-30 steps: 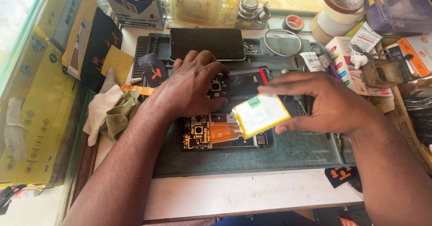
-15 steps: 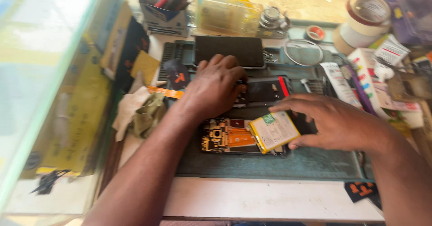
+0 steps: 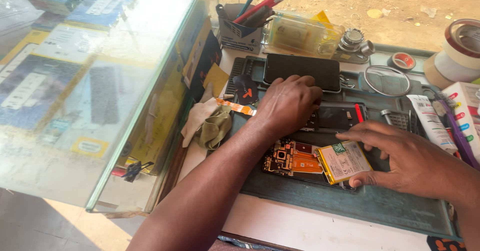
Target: The person removes the battery from a disassembled smartphone by peeling off adhesive tape and lifting the battery out. The person then places the battery aside and handles the phone chassis and a small black pouch on the workbench.
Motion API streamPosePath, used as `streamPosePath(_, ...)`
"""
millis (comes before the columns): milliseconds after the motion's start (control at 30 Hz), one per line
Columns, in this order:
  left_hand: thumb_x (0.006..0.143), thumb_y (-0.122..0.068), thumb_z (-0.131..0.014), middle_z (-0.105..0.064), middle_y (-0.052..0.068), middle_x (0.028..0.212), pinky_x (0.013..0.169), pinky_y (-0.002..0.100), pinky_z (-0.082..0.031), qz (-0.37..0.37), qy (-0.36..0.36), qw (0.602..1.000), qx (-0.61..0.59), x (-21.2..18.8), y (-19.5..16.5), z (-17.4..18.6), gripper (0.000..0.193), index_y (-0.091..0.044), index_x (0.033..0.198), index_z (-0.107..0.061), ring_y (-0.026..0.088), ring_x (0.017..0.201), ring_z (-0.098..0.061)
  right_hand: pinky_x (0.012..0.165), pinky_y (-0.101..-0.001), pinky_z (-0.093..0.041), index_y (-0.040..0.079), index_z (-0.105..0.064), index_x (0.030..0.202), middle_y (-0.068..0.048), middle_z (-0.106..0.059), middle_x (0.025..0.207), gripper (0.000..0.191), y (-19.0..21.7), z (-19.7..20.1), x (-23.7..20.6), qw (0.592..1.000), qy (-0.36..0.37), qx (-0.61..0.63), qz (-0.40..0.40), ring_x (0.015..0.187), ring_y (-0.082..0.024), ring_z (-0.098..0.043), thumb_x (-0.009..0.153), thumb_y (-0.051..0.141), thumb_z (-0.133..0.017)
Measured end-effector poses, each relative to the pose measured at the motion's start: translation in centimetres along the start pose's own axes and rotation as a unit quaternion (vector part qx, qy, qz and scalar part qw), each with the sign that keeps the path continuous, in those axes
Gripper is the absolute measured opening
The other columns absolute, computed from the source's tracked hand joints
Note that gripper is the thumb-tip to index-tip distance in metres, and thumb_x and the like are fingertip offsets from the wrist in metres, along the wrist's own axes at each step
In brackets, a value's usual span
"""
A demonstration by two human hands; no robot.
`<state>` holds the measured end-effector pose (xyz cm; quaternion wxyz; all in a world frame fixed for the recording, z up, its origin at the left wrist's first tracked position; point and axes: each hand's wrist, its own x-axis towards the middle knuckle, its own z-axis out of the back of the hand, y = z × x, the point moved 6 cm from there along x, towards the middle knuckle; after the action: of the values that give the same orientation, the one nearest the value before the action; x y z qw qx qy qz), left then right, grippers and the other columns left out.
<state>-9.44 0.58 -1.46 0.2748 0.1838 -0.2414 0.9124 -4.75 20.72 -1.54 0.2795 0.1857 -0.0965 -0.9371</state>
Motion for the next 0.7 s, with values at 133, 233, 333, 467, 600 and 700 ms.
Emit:
streamPosePath(133,0.088,-0.024,-0.068,-0.065,0.003,0.099,0.081,0.047,-0.049,-0.007,-0.016,1.000,0.003,-0.3,0.0,0.3,0.010,-0.015,0.090,-0.071,0.028,0.101,-0.065,0.083,-0.0343,-0.059,0.038,-0.054,0.151,0.006,-0.056,0.133,0.095,0.1,-0.5,0.4,0.998,0.010,0.015,-0.052,0.107,-0.016,-0.062,0.065,0.060,-0.086)
streamPosePath(233,0.088,-0.023,-0.065,-0.065,0.005,0.099,0.079,0.047,-0.050,-0.002,-0.023,1.000,-0.005,-0.5,0.1,0.9,0.010,-0.014,0.090,-0.070,0.028,0.100,-0.065,0.082,-0.0329,-0.060,0.041,-0.054,0.151,0.007,-0.055,0.133,0.091,0.2,-0.7,0.7,0.993,0.038,-0.009,-0.109,0.105,-0.014,-0.062,0.068,0.059,-0.087)
streamPosePath(333,0.089,-0.021,-0.064,-0.064,0.005,0.100,0.077,0.047,-0.050,0.015,-0.034,0.999,-0.019,-0.3,0.2,1.4,0.009,-0.014,0.092,-0.069,0.028,0.101,-0.065,0.082,-0.0327,-0.060,0.040,-0.054,0.150,0.007,-0.058,0.133,0.089,0.9,-0.3,0.8,0.993,0.035,-0.013,-0.112,0.105,-0.014,-0.063,0.069,0.059,-0.087)
streamPosePath(467,0.088,-0.019,-0.064,-0.067,0.005,0.100,0.079,0.048,-0.049,0.006,-0.064,0.997,-0.031,-0.2,0.3,1.8,0.009,-0.014,0.094,-0.068,0.031,0.102,-0.064,0.079,-0.0329,-0.061,0.040,-0.054,0.151,0.007,-0.055,0.136,0.086,1.3,0.2,0.2,0.994,0.036,0.006,-0.102,0.103,-0.015,-0.065,0.072,0.057,-0.084)
streamPosePath(600,0.087,-0.014,-0.064,-0.073,0.006,0.094,0.078,0.051,-0.048,-0.010,-0.069,0.996,-0.056,0.2,0.3,1.7,0.006,-0.013,0.092,-0.067,0.034,0.099,-0.065,0.074,-0.0346,-0.063,0.034,-0.055,0.149,0.005,-0.058,0.141,0.085,1.2,0.6,-0.7,0.997,0.015,0.031,-0.069,0.100,-0.017,-0.068,0.072,0.053,-0.085)
streamPosePath(700,0.094,-0.013,-0.064,-0.071,0.009,0.085,0.076,0.053,-0.048,0.007,-0.062,0.994,-0.093,0.4,0.6,2.1,0.003,-0.011,0.095,-0.067,0.036,0.090,-0.065,0.077,-0.0365,-0.062,0.027,-0.058,0.144,0.000,-0.059,0.140,0.083,1.6,1.0,-1.1,0.998,-0.024,0.053,-0.010,0.108,-0.020,-0.067,0.070,0.050,-0.086)
